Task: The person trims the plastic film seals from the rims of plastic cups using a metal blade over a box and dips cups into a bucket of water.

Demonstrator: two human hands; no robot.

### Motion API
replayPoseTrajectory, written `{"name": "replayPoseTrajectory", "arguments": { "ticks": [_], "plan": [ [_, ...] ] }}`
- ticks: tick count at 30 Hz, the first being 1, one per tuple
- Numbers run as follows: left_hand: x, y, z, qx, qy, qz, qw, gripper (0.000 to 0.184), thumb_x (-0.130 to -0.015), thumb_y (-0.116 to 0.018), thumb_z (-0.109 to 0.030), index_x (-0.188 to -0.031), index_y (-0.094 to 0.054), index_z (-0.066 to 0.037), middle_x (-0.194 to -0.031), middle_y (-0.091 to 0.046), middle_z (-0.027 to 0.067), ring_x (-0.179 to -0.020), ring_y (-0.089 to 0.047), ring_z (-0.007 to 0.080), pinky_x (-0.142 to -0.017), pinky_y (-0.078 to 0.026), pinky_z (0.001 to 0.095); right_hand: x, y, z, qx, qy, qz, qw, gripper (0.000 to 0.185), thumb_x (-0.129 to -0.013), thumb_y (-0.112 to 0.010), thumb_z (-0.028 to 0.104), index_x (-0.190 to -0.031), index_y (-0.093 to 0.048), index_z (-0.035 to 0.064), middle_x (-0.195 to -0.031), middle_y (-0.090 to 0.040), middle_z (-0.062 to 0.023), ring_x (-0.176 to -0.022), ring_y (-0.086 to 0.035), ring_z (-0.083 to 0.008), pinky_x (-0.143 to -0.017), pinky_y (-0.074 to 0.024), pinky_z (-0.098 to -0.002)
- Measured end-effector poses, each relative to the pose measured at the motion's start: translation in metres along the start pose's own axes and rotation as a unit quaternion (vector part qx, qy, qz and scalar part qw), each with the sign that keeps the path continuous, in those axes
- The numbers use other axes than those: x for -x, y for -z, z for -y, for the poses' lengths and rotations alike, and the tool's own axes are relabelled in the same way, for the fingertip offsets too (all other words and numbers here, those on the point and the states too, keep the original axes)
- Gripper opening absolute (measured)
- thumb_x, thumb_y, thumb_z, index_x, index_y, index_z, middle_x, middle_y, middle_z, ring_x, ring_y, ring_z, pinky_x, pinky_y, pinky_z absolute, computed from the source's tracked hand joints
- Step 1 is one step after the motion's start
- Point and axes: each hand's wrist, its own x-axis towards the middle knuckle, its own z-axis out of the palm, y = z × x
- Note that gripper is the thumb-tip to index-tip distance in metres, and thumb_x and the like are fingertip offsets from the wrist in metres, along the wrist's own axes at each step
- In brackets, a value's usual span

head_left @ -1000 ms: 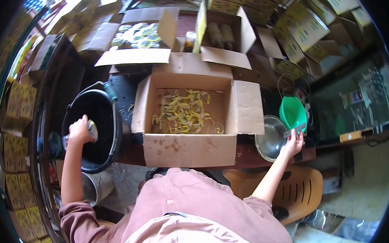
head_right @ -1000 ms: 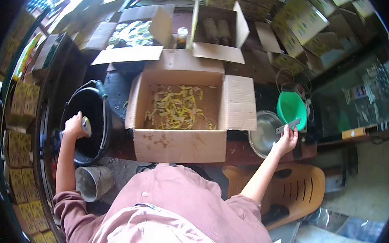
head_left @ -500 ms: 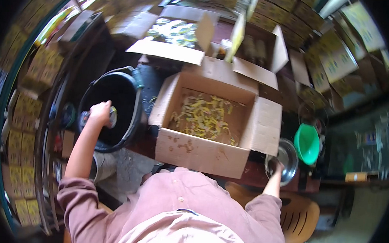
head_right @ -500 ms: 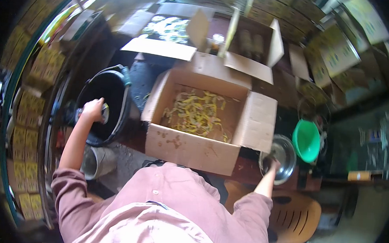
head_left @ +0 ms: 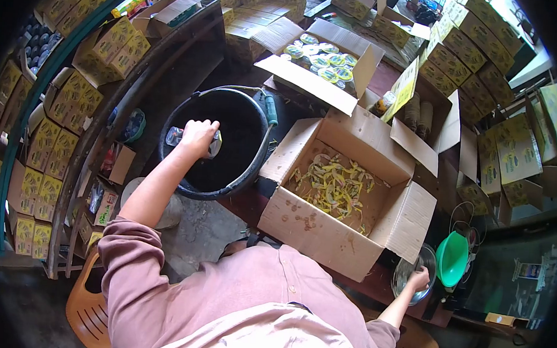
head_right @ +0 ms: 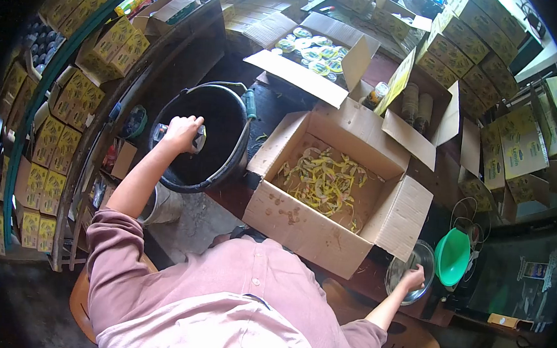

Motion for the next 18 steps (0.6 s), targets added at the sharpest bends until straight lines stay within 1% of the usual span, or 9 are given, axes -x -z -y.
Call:
{"name": "replayPoseTrajectory", "arguments": {
  "ticks": [1,2,5,6,9,13,14,17,18],
  "plan": [
    [0.000,0.000,0.002,0.010,0.002,-0.001,1.000,0.070,-0.049,-0.082,-0.026,-0.108,-0.047,-0.008,-0.095,-0.058,0.0099,-0.087,-0.060,0.0263,-0.074,-0.047,0.0369,0.001,0.008,0.002,-0.003,-0.012,0.000,1.000,0.026,-0.067,-0.059,0.007,-0.090,-0.066,0.0180,-0.078,-0.066,-0.0081,-0.075,-0.063,-0.0269,-0.073,-0.0416,-0.0408],
    [-0.001,0.000,0.004,0.020,0.004,-0.002,1.000,0.069,-0.049,-0.081,-0.027,-0.106,-0.047,-0.008,-0.094,-0.058,0.0103,-0.087,-0.060,0.0267,-0.074,-0.047,0.0371,0.002,0.012,0.003,-0.002,0.002,-0.007,1.000,0.028,-0.065,-0.061,0.005,-0.092,-0.065,0.0140,-0.073,-0.066,-0.0090,-0.071,-0.063,-0.0253,-0.069,-0.0436,-0.0399],
    [-0.002,0.002,0.010,0.058,0.012,-0.046,0.997,0.064,-0.051,-0.080,-0.027,-0.103,-0.048,-0.006,-0.094,-0.058,0.0124,-0.088,-0.060,0.0290,-0.075,-0.048,0.0376,-0.009,0.007,-0.015,-0.132,-0.022,-0.037,0.990,0.029,-0.063,-0.063,0.002,-0.092,-0.064,0.0085,-0.070,-0.065,-0.0105,-0.067,-0.062,-0.0247,-0.064,-0.0461,-0.0383],
    [-0.002,0.004,0.012,0.056,0.008,-0.041,0.998,0.062,-0.052,-0.079,-0.026,-0.102,-0.048,-0.006,-0.093,-0.059,0.0128,-0.087,-0.060,0.0290,-0.075,-0.048,0.0375,-0.010,0.011,-0.014,-0.108,0.022,-0.030,0.993,0.030,-0.062,-0.066,0.000,-0.092,-0.063,0.0047,-0.067,-0.063,-0.0105,-0.064,-0.062,-0.0249,-0.061,-0.0475,-0.0371],
    [-0.003,0.003,0.012,0.057,0.005,-0.028,0.998,0.059,-0.053,-0.078,-0.026,-0.100,-0.048,-0.005,-0.093,-0.059,0.0134,-0.086,-0.060,0.0291,-0.075,-0.048,0.0375,-0.011,0.015,-0.016,-0.167,-0.032,-0.072,0.983,0.031,-0.064,-0.068,0.003,-0.095,-0.063,0.0054,-0.067,-0.064,-0.0098,-0.063,-0.061,-0.0251,-0.063,-0.0474,-0.0373],
    [-0.003,0.006,0.012,0.070,0.002,-0.032,0.997,0.060,-0.054,-0.078,-0.029,-0.101,-0.049,-0.004,-0.092,-0.059,0.0134,-0.087,-0.060,0.0294,-0.075,-0.048,0.0381,-0.016,0.019,-0.022,-0.220,-0.061,-0.077,0.970,0.039,-0.064,-0.070,0.005,-0.102,-0.061,0.0069,-0.072,-0.065,-0.0094,-0.065,-0.062,-0.0241,-0.065,-0.0479,-0.0366],
    [-0.005,0.003,0.012,0.073,0.006,-0.057,0.996,0.060,-0.053,-0.078,-0.029,-0.101,-0.050,-0.004,-0.092,-0.060,0.0138,-0.087,-0.061,0.0295,-0.076,-0.048,0.0386,-0.018,0.018,-0.024,-0.189,-0.055,-0.074,0.978,0.047,-0.064,-0.071,0.005,-0.109,-0.057,0.0070,-0.072,-0.065,-0.0092,-0.065,-0.062,-0.0230,-0.066,-0.0475,-0.0361],
    [-0.002,-0.004,0.006,0.065,-0.003,0.029,0.997,0.060,-0.053,-0.078,-0.030,-0.100,-0.051,-0.005,-0.092,-0.061,0.0145,-0.086,-0.061,0.0293,-0.076,-0.048,0.0384,-0.019,0.012,-0.024,-0.200,-0.035,-0.064,0.977,0.050,-0.064,-0.072,0.006,-0.111,-0.056,0.0077,-0.072,-0.065,-0.0082,-0.065,-0.061,-0.0217,-0.067,-0.0471,-0.0352],
    [-0.003,-0.005,0.007,0.067,0.005,0.042,0.997,0.062,-0.053,-0.079,-0.033,-0.101,-0.052,-0.004,-0.092,-0.061,0.0150,-0.087,-0.061,0.0290,-0.077,-0.048,0.0382,-0.019,0.018,-0.020,-0.253,-0.088,-0.090,0.959,0.051,-0.063,-0.073,0.007,-0.111,-0.056,0.0080,-0.072,-0.064,-0.0073,-0.066,-0.061,-0.0206,-0.067,-0.0470,-0.0346]
  ]
}}
